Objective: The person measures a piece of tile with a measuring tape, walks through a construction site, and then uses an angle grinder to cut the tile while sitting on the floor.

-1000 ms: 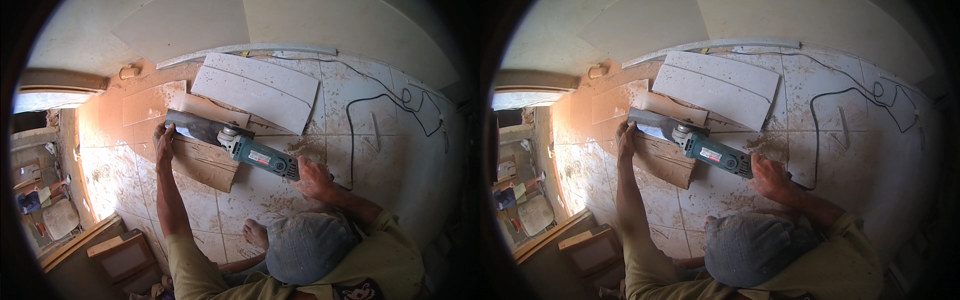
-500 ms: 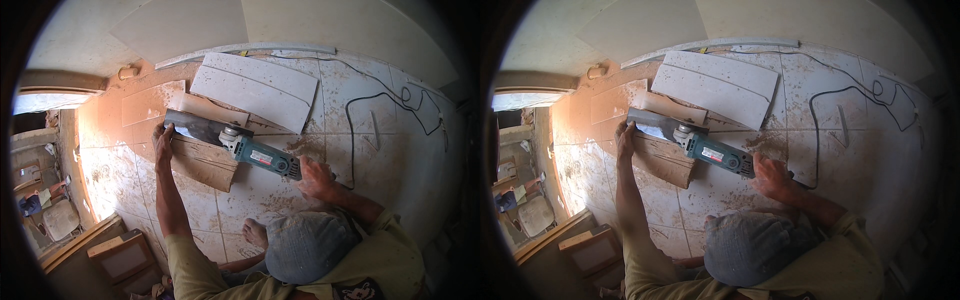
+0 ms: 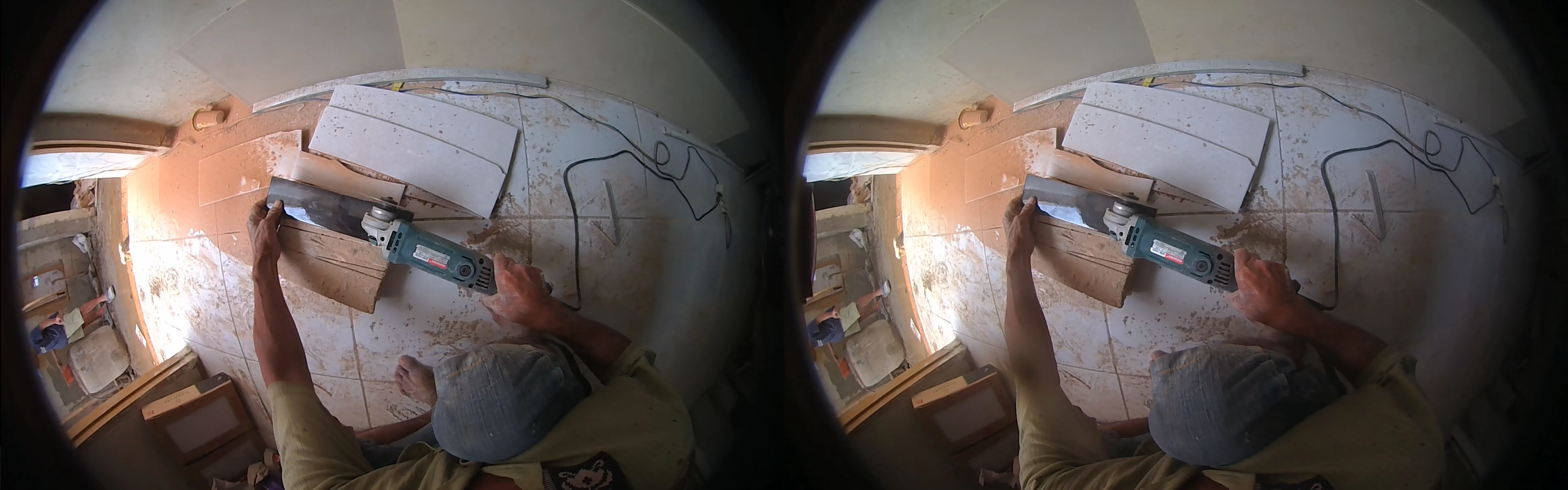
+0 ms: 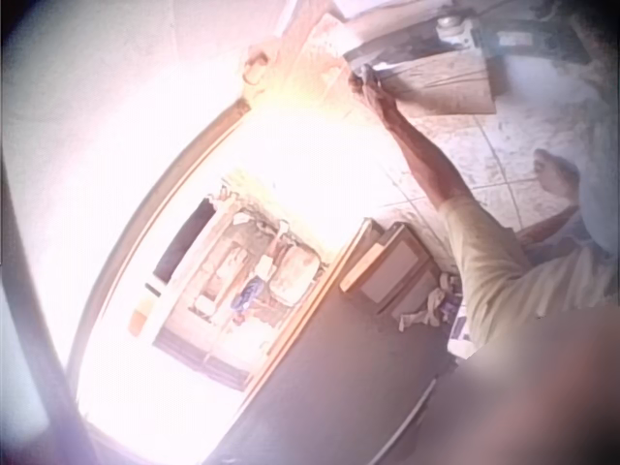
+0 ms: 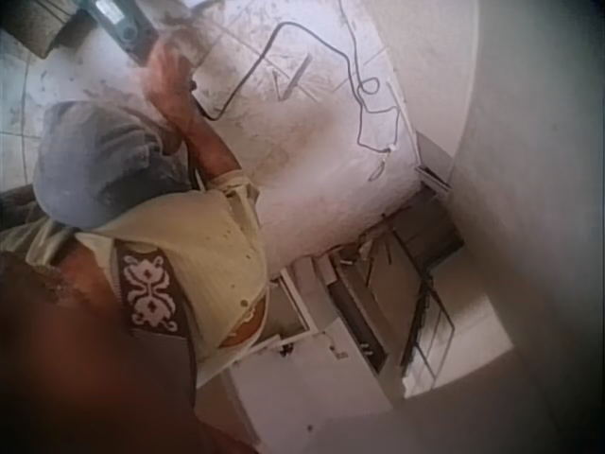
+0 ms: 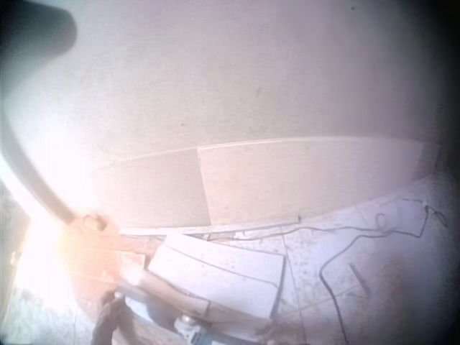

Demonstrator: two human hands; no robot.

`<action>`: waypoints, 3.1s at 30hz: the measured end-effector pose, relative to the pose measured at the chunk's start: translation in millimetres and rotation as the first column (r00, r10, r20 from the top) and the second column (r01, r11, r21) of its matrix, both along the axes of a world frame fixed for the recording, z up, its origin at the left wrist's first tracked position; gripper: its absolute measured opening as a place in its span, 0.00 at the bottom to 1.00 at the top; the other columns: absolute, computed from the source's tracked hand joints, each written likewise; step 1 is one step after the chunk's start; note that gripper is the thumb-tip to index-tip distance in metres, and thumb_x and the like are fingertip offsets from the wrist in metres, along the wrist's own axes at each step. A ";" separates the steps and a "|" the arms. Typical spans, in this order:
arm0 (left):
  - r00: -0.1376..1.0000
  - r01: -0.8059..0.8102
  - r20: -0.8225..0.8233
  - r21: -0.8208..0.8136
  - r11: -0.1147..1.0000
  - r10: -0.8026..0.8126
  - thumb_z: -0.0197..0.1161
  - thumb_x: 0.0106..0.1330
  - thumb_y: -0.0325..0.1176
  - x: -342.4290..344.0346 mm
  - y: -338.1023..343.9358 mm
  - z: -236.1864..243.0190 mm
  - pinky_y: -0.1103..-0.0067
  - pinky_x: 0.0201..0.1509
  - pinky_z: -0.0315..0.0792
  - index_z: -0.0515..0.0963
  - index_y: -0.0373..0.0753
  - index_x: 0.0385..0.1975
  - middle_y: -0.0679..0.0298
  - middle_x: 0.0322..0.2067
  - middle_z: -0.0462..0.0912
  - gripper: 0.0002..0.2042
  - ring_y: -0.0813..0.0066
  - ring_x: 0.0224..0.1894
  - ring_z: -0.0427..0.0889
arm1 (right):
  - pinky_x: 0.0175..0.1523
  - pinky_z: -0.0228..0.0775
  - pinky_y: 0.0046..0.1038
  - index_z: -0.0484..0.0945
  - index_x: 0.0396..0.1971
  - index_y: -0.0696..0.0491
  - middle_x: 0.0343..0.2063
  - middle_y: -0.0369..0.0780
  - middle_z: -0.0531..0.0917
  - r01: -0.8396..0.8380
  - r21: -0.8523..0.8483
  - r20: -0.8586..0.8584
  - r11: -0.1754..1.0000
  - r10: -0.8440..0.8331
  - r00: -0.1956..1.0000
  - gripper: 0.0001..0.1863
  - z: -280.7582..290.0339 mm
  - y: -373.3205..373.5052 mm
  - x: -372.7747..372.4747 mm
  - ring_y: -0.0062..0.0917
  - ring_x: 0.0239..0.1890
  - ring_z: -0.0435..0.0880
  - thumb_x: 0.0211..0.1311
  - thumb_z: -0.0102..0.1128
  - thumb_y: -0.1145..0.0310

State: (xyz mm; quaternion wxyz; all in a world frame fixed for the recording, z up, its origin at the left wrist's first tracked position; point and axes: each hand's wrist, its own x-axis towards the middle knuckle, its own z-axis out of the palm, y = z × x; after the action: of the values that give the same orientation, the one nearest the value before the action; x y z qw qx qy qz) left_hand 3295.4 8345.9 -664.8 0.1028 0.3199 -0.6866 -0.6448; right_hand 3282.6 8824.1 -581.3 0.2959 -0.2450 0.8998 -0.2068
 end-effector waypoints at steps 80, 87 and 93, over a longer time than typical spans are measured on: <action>0.998 0.032 0.047 -0.062 0.998 -0.029 0.62 0.65 0.32 1.5 -2.8 -1.2 0.83 0.45 0.71 0.71 0.28 0.50 0.61 0.40 0.80 0.18 0.79 0.39 0.77 | 0.37 0.77 0.42 0.64 0.39 0.62 0.30 0.53 0.78 -0.003 0.009 0.027 1.000 0.003 1.000 0.26 -1.0 0.1 9.4 0.47 0.32 0.83 0.47 0.67 0.64; 0.999 0.030 0.045 -0.073 0.997 -0.026 0.62 0.65 0.31 2.3 -0.2 3.0 0.84 0.42 0.70 0.72 0.28 0.49 0.63 0.38 0.80 0.17 0.80 0.37 0.76 | 0.36 0.77 0.43 0.63 0.38 0.61 0.30 0.53 0.78 -0.011 -0.019 0.027 1.000 0.012 1.000 0.25 -0.4 2.4 9.4 0.48 0.30 0.82 0.46 0.66 0.65; 1.000 0.012 0.014 -0.003 1.000 -0.012 0.62 0.65 0.30 1.0 0.4 0.5 0.86 0.37 0.66 0.72 0.29 0.48 0.67 0.35 0.79 0.16 0.84 0.32 0.73 | 0.34 0.74 0.46 0.64 0.38 0.60 0.28 0.52 0.78 -0.001 -0.058 -0.021 0.998 0.000 1.000 0.26 -3.6 -2.2 7.8 0.50 0.30 0.81 0.44 0.68 0.63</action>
State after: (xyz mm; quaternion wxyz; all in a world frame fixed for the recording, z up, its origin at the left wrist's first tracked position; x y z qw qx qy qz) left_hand 3296.5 8346.3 -664.3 0.0948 0.3202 -0.6903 -0.6419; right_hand 3290.4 8821.8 -584.8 0.2792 -0.2558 0.8965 -0.2301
